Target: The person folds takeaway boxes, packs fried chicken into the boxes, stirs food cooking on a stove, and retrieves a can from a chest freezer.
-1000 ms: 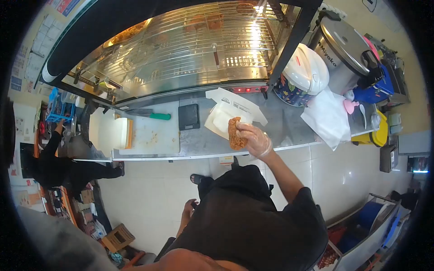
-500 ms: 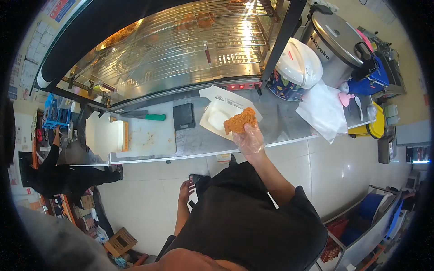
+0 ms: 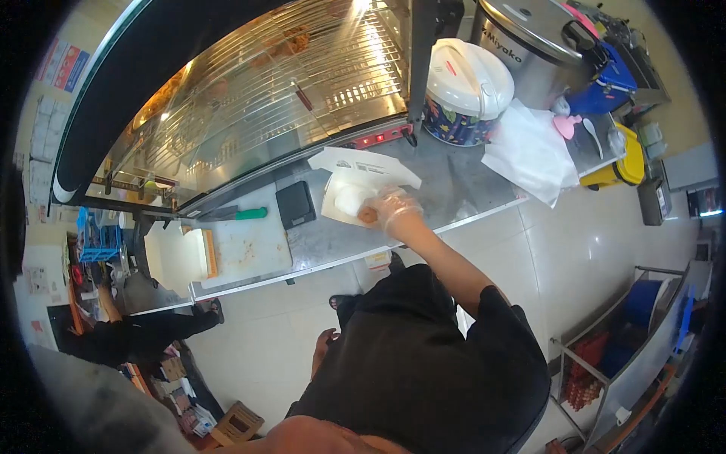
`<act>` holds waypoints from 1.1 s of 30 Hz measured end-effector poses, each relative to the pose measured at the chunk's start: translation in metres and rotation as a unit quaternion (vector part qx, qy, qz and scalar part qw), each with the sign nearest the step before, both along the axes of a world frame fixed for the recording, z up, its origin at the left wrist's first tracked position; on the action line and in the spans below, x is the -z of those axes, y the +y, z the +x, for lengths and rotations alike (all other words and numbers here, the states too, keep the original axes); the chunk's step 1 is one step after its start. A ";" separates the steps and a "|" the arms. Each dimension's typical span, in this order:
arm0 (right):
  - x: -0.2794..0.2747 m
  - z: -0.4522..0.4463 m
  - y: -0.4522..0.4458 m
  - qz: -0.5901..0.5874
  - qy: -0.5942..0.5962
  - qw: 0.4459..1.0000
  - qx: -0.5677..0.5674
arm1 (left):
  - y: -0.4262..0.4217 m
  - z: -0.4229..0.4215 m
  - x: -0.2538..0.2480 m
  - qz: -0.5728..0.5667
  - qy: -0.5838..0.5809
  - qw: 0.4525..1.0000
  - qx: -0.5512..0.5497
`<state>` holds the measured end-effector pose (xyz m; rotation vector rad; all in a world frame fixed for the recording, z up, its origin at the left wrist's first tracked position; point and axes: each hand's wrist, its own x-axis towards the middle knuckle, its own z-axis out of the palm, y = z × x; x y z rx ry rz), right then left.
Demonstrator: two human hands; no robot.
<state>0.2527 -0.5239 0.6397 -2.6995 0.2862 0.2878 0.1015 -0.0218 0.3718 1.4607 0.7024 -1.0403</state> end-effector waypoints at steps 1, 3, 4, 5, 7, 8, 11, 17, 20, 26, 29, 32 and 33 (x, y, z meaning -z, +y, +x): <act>0.011 -0.001 0.000 -0.002 -0.036 0.999 0.003 | 0.003 0.003 -0.001 0.019 -0.028 0.999 0.032; 0.044 -0.001 0.000 -0.009 -0.107 0.994 0.007 | 0.002 0.013 -0.004 0.055 -0.083 0.990 0.095; 0.050 -0.002 0.000 0.056 -0.080 0.995 0.019 | -0.007 0.022 -0.013 0.077 -0.085 0.990 0.081; 0.054 -0.002 0.000 0.121 -0.055 0.991 0.029 | -0.023 0.040 -0.029 0.099 -0.090 0.989 0.066; 0.053 -0.005 0.003 0.179 -0.115 0.977 0.012 | -0.058 0.078 -0.066 0.130 -0.166 0.974 0.081; 0.050 -0.014 0.003 0.171 -0.198 0.965 -0.016 | -0.074 0.095 -0.079 0.137 -0.237 0.955 0.110; 0.065 -0.037 -0.003 0.230 -0.328 0.912 0.088 | -0.149 0.156 -0.152 0.127 -0.428 0.873 0.195; 0.123 -0.041 -0.018 0.328 -0.157 0.867 0.341 | -0.287 0.258 -0.202 0.113 -0.581 0.791 0.156; 0.125 -0.024 -0.021 0.204 -0.084 0.947 0.232 | -0.309 0.286 -0.147 0.177 -0.542 0.791 0.223; 0.123 -0.028 -0.038 -0.056 -0.083 0.995 -0.007 | -0.309 0.275 -0.171 0.142 -0.521 0.793 0.281; 0.129 -0.044 -0.043 -0.007 -0.143 0.990 0.004 | -0.293 0.256 -0.152 0.061 -0.513 0.825 0.230; 0.134 -0.047 -0.039 0.065 -0.163 0.981 0.081 | -0.280 0.230 -0.157 -0.067 -0.484 0.870 0.062; 0.120 -0.050 -0.034 0.070 -0.164 0.981 0.079 | -0.275 0.217 -0.163 -0.115 -0.469 0.876 -0.008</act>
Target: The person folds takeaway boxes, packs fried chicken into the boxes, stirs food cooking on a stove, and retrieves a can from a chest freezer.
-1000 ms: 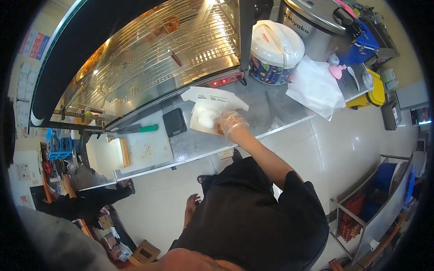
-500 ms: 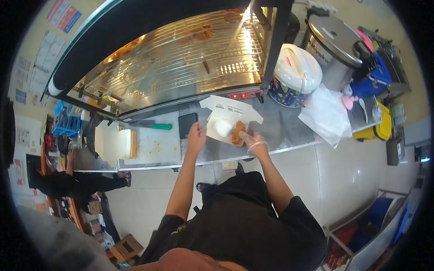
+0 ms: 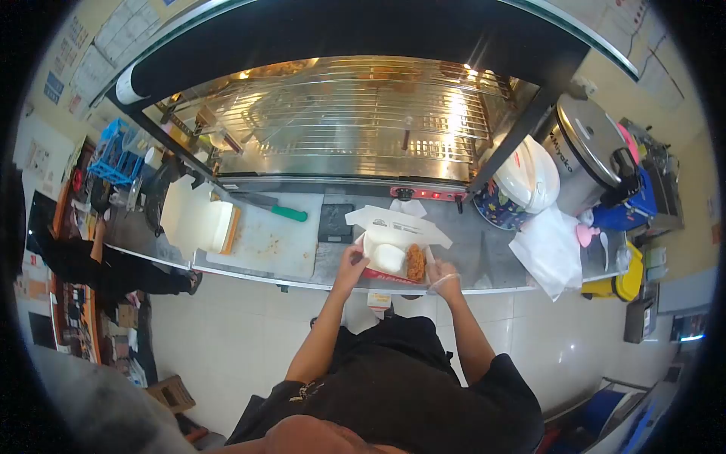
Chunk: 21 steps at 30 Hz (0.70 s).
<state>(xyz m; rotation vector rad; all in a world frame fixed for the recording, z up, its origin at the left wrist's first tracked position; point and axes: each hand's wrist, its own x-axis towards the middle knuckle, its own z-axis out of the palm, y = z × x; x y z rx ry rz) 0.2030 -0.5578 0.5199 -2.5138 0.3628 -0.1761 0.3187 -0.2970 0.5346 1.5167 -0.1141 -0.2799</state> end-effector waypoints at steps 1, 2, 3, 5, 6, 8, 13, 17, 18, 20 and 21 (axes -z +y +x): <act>-0.010 0.001 0.004 0.005 -0.002 1.000 -0.004 | 0.007 -0.008 0.000 -0.031 0.046 0.998 -0.016; -0.009 0.004 0.006 0.000 -0.008 1.000 -0.027 | 0.017 -0.017 0.001 -0.062 0.094 0.993 -0.033; -0.009 0.009 0.011 -0.003 -0.015 0.999 -0.052 | 0.026 -0.025 0.000 -0.092 0.140 0.985 -0.052; -0.012 0.021 0.022 0.022 -0.047 0.994 -0.092 | 0.044 -0.037 -0.003 -0.072 0.064 0.993 -0.067; -0.026 0.031 0.034 0.053 -0.072 0.989 -0.115 | 0.058 -0.038 -0.008 -0.059 0.022 0.994 -0.087; -0.067 0.053 0.072 0.095 -0.084 0.979 -0.162 | 0.089 -0.043 -0.037 -0.191 0.131 0.970 -0.069; -0.105 0.112 0.174 0.054 0.008 0.942 -0.332 | 0.180 -0.059 -0.040 -0.325 0.173 0.916 -0.160; -0.118 0.151 0.271 0.013 0.008 0.889 -0.457 | 0.259 -0.098 -0.063 -0.365 0.167 0.879 -0.256; -0.126 0.156 0.302 0.029 -0.026 0.872 -0.487 | 0.278 -0.107 -0.047 -0.384 0.142 0.865 -0.291; -0.171 0.162 0.374 0.068 0.025 0.834 -0.548 | 0.313 -0.126 -0.021 -0.411 0.119 0.824 -0.372; -0.187 0.166 0.403 0.085 0.050 0.812 -0.575 | 0.333 -0.132 -0.024 -0.410 0.105 0.816 -0.395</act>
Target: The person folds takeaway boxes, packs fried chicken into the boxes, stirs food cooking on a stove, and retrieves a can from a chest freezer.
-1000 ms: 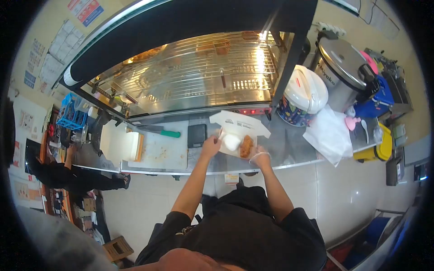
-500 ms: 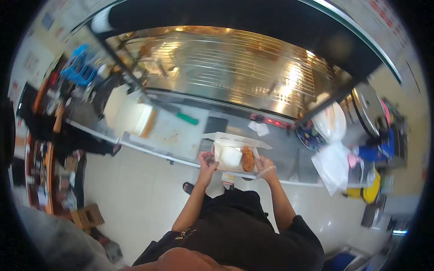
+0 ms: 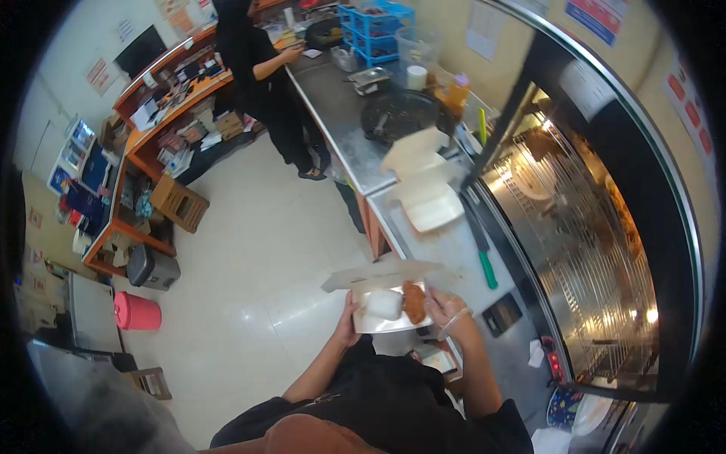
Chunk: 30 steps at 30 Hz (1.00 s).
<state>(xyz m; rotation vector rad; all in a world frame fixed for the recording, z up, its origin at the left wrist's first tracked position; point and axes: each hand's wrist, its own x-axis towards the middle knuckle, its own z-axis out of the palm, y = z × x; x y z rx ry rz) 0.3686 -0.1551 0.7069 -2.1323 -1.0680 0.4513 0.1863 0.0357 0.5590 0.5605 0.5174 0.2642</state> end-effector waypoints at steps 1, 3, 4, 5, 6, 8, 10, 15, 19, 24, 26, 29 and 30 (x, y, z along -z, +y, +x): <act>0.006 0.005 0.023 0.038 0.039 0.998 -0.001 | 0.020 -0.005 -0.009 0.006 0.000 1.000 -0.028; -0.012 0.011 0.055 0.056 0.000 0.998 0.012 | 0.058 -0.011 -0.021 0.021 0.013 0.997 -0.077; -0.023 0.014 0.075 0.066 -0.018 0.997 0.020 | 0.081 -0.011 -0.031 0.013 0.020 0.995 -0.093; -0.023 0.020 0.088 0.071 -0.028 0.997 0.016 | 0.105 -0.011 -0.041 0.007 0.027 0.994 -0.107; -0.020 0.025 0.095 0.076 -0.038 0.996 0.014 | 0.127 -0.006 -0.035 0.007 0.016 0.989 -0.147; -0.018 0.029 0.107 0.077 -0.028 0.996 0.021 | 0.173 0.008 -0.021 0.025 -0.007 0.980 -0.198; -0.023 0.025 0.106 0.065 0.012 0.997 0.040 | 0.222 0.029 -0.018 0.050 -0.026 0.974 -0.218; 0.013 0.042 0.104 0.041 0.109 0.992 0.054 | 0.327 0.118 -0.008 0.105 -0.053 0.951 -0.285; -0.007 0.065 0.148 0.022 0.176 0.981 0.080 | 0.393 0.202 -0.011 0.087 -0.045 0.942 -0.321; -0.023 0.103 0.197 0.003 0.049 0.995 0.083 | 0.475 0.309 0.004 0.080 -0.071 0.919 -0.380; -0.025 0.114 0.209 -0.036 0.041 0.994 0.095 | 0.515 0.349 0.027 0.100 -0.075 0.912 -0.391; -0.028 0.127 0.235 -0.055 0.081 0.983 0.154 | 0.575 0.409 0.050 0.086 -0.051 0.915 -0.391; -0.030 0.125 0.237 -0.086 0.111 0.973 0.185 | 0.588 0.425 0.047 0.103 -0.038 0.909 -0.403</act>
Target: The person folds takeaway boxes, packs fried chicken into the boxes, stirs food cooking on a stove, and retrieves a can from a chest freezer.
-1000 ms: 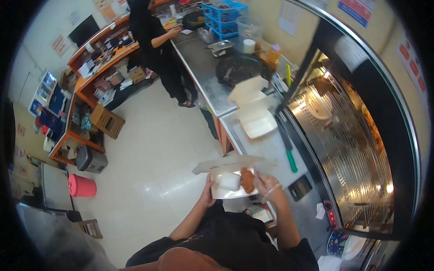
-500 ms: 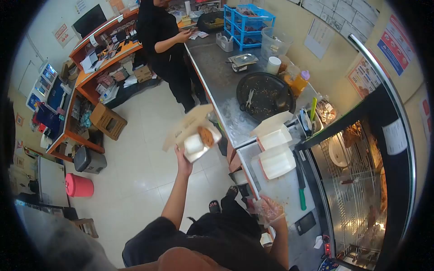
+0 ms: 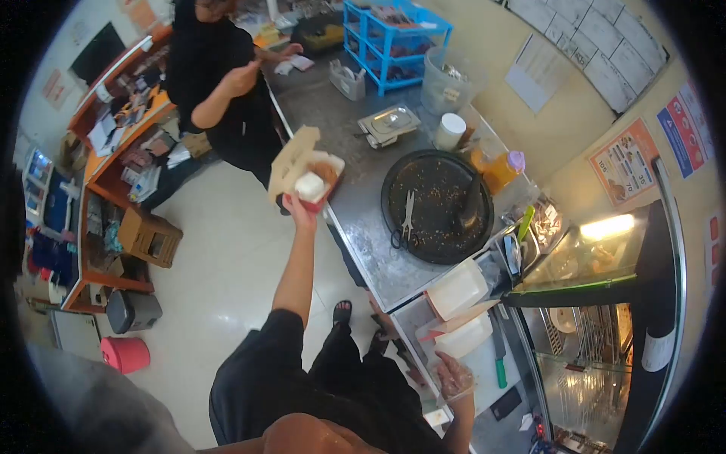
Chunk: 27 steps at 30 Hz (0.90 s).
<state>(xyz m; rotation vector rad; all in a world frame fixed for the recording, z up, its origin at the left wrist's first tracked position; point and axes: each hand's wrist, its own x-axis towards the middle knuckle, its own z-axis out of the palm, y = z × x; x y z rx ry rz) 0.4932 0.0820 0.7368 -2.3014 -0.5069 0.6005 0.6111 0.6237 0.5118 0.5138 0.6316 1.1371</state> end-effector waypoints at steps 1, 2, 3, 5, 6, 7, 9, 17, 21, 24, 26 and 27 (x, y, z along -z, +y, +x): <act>-0.002 -0.002 0.008 0.003 0.014 0.999 0.043 | 0.018 0.017 0.010 -0.005 -0.017 1.000 0.005; -0.002 -0.004 0.016 0.009 0.033 0.997 0.066 | 0.037 0.034 0.020 -0.007 -0.037 0.999 0.007; 0.001 -0.006 0.023 0.017 0.049 0.995 0.089 | 0.055 0.052 0.021 -0.003 -0.023 1.000 0.008; 0.017 -0.015 0.023 0.022 0.073 0.988 0.131 | 0.083 0.081 0.018 0.005 0.007 1.000 0.013; 0.018 -0.017 0.027 0.016 0.083 0.987 0.140 | 0.098 0.095 0.024 0.030 0.035 0.998 0.032; 0.020 -0.021 0.031 0.011 0.093 0.984 0.149 | 0.122 0.111 0.036 0.062 0.105 0.992 0.044; 0.021 -0.024 0.037 0.007 0.110 0.980 0.165 | 0.128 0.127 0.037 0.074 0.144 0.984 0.070; -0.023 -0.011 0.069 -0.053 0.035 0.992 0.108 | 0.052 0.082 0.015 -0.028 0.018 0.995 0.089; -0.023 -0.027 0.035 -0.036 0.061 0.988 0.134 | -0.022 -0.038 0.154 0.040 0.177 0.974 0.139; -0.026 -0.042 -0.022 -0.003 -0.127 0.972 0.199 | -0.106 -0.120 0.175 -0.278 0.240 0.920 0.134; -0.031 -0.057 -0.085 -0.057 -0.317 0.904 0.280 | -0.143 -0.189 0.250 -0.422 0.181 0.845 0.274; -0.028 -0.064 -0.125 -0.090 -0.391 0.858 0.319 | -0.177 -0.218 0.246 -0.393 0.232 0.790 0.409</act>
